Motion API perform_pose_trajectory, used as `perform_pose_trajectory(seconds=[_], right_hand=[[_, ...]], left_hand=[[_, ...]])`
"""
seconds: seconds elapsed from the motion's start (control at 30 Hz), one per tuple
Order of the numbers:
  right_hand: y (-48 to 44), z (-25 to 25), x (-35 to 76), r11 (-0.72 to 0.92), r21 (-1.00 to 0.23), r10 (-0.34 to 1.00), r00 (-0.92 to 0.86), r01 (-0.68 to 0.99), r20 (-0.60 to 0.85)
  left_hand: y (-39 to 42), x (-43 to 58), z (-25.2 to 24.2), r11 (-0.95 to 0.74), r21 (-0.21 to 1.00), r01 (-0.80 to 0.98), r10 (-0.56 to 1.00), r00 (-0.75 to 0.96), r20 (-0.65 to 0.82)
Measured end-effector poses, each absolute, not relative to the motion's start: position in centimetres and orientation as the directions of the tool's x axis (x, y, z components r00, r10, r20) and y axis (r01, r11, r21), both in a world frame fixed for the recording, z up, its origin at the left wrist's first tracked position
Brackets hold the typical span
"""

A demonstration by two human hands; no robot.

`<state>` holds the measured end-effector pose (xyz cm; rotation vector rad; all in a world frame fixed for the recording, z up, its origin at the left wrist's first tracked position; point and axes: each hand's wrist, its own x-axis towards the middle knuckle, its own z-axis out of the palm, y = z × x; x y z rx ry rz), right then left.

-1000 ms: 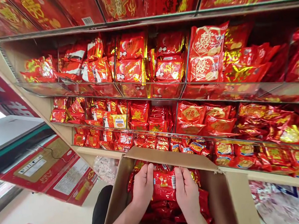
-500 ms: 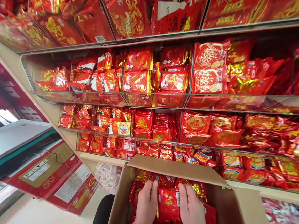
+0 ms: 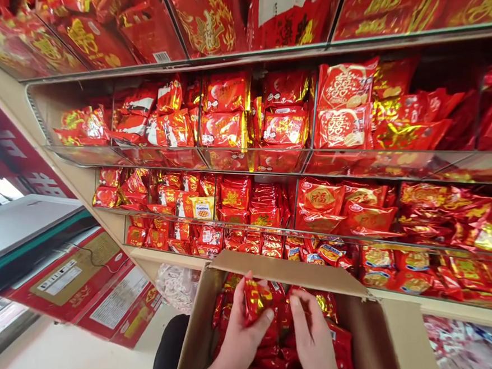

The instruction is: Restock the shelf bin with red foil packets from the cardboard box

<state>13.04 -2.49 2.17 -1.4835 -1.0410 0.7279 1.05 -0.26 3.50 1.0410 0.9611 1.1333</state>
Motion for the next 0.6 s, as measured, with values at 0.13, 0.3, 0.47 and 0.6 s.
perform_pose_trajectory(seconds=[0.13,0.3,0.47,0.6], right_hand=[[-1.7,2.2,12.4,-0.183,-0.932,0.945,0.204,-0.312,-0.254],[-1.4,2.7,11.3,-0.047,-0.921,0.95,0.268,-0.387,-0.161],[-1.6,2.9,12.4,0.032,-0.995,0.938,0.346,-0.093,-0.002],[-1.9,2.6,12.8,0.017,-0.995,0.929,0.366,0.094,0.05]], left_hand=[[-0.2,2.0,5.5,0.222,0.811,-0.541,0.969,0.214,-0.122],[-0.4,2.0,5.4,0.224,0.835,-0.503,0.965,0.232,-0.119],[-0.3,0.8,5.7,0.35,0.807,-0.475,0.936,0.201,-0.288],[-0.3,0.5,4.6,0.394,0.845,-0.361,0.915,0.071,-0.397]])
